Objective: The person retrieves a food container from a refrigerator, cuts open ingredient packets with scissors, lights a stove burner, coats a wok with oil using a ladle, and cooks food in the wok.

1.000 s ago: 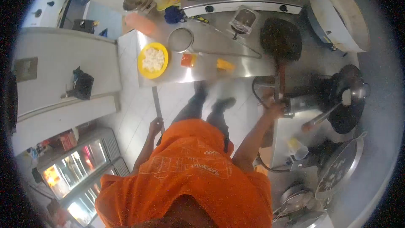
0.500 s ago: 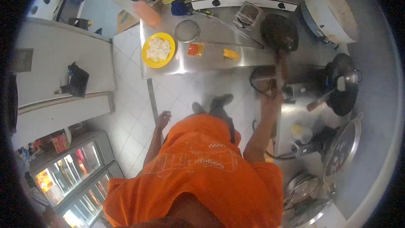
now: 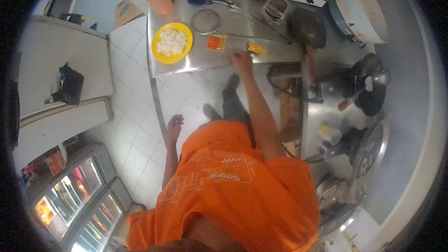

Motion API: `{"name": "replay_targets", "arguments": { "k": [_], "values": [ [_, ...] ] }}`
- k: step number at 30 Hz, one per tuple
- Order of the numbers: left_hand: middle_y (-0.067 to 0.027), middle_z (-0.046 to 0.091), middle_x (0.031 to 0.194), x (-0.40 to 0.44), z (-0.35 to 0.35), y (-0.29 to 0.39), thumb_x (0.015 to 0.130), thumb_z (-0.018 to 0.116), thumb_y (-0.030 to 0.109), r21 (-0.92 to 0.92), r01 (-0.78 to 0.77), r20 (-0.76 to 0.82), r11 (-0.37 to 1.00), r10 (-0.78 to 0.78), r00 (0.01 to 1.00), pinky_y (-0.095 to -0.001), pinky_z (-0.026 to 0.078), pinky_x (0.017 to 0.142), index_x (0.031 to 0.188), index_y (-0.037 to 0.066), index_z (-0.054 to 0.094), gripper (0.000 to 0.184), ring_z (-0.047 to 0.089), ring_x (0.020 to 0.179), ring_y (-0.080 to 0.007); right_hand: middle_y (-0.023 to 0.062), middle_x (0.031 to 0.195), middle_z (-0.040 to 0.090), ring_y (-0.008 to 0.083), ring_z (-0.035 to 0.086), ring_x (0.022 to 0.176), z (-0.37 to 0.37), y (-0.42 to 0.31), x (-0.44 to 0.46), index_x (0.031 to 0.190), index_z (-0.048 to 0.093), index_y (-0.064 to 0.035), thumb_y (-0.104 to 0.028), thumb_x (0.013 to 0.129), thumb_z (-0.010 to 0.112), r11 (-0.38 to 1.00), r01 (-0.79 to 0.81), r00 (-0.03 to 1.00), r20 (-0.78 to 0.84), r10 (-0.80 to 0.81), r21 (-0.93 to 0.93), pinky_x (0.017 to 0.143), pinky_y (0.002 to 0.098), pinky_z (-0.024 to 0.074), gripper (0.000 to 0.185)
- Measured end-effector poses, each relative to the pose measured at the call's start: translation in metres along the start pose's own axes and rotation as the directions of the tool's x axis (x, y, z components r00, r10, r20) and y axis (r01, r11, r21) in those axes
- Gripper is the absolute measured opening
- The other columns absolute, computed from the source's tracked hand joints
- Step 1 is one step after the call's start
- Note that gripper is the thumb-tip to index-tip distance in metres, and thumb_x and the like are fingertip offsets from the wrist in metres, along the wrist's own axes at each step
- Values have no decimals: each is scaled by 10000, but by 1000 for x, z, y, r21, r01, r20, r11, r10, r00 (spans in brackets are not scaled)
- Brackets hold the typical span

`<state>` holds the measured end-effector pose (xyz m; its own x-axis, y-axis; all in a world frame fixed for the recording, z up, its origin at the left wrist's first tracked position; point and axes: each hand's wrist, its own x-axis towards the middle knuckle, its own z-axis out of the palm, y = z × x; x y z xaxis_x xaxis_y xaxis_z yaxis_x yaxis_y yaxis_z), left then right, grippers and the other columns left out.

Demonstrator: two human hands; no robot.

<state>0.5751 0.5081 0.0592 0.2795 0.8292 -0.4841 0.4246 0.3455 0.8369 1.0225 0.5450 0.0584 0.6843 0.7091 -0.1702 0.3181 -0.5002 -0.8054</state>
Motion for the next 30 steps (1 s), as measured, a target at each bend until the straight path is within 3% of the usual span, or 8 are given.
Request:
{"name": "replay_targets", "arguments": {
  "k": [5, 8, 14, 17, 20, 21, 25, 30],
  "values": [
    [-45, 663, 891, 34, 24, 82, 887, 578, 83, 103, -248, -62, 963, 255, 965, -249, 481, 641, 1009, 37, 644, 147, 607, 776, -117, 133, 800, 691, 295, 662, 765, 48, -20, 47, 834, 712, -75, -304, 764, 667, 978, -207, 977, 52, 209, -40, 712, 408, 519, 243],
    [-44, 656, 945, 52, 41, 138, 869, 617, 85, 83, -254, -43, 964, 258, 965, -250, 475, 644, 1053, 52, 627, 187, 605, 795, -127, 135, 785, 684, 311, 651, 763, 61, -15, 45, 836, 704, -73, -299, 777, 650, 974, 161, 979, -97, -177, -158, 717, 420, 509, 240],
    [-44, 617, 1096, 102, 111, 253, 808, 684, 42, 220, -494, -127, 841, 527, 840, -260, 487, 691, 1175, 60, 559, 388, 611, 875, -174, 94, 1053, 655, 307, 618, 941, -20, -108, 15, 963, 664, -144, -214, 817, 590, 750, 633, 739, 438, -511, -193, 828, 469, 463, 177],
    [-68, 626, 1054, 135, 131, 267, 828, 660, 72, -71, -243, 183, 968, 252, 950, -314, 502, 837, 1157, 20, 571, 345, 601, 984, -161, 100, 1048, 653, 297, 611, 966, -21, -109, 29, 946, 657, -135, -247, 826, 590, 707, 704, 610, 570, -551, -70, 843, 472, 448, 178],
    [-97, 616, 1089, 170, 131, 236, 850, 636, 129, -258, 165, 539, 952, 1, 842, -325, 512, 823, 1179, -8, 546, 367, 608, 964, -167, 124, 989, 664, 309, 627, 909, -61, -166, 52, 961, 660, -138, -302, 858, 574, 785, 620, 544, 720, -431, 1, 813, 462, 465, 212],
    [-111, 616, 1044, 177, 138, 217, 875, 610, 195, -197, 34, 433, 980, 55, 900, -327, 519, 802, 1156, -13, 543, 356, 612, 921, -176, 128, 943, 664, 317, 630, 878, -58, -167, 65, 937, 664, -140, -325, 859, 571, 820, 572, 618, 664, -420, -14, 783, 459, 475, 221],
    [-77, 629, 939, 157, 157, 254, 894, 606, 204, -710, 192, 207, 677, -59, 976, -370, 519, 815, 1054, 37, 583, 233, 629, 859, -213, 136, 756, 649, 357, 637, 761, 8, -146, 168, 862, 673, -128, -339, 846, 581, 874, 461, 854, 347, -388, -155, 681, 472, 494, 231],
    [-77, 614, 917, 147, 147, 263, 876, 626, 257, -814, 63, 80, 578, 4, 997, -386, 515, 797, 993, 48, 559, 249, 627, 857, -224, 160, 853, 675, 354, 658, 820, 90, -142, 268, 802, 678, -68, -237, 839, 568, 865, 328, 943, 73, -325, -381, 701, 466, 518, 205]
  ]
}}
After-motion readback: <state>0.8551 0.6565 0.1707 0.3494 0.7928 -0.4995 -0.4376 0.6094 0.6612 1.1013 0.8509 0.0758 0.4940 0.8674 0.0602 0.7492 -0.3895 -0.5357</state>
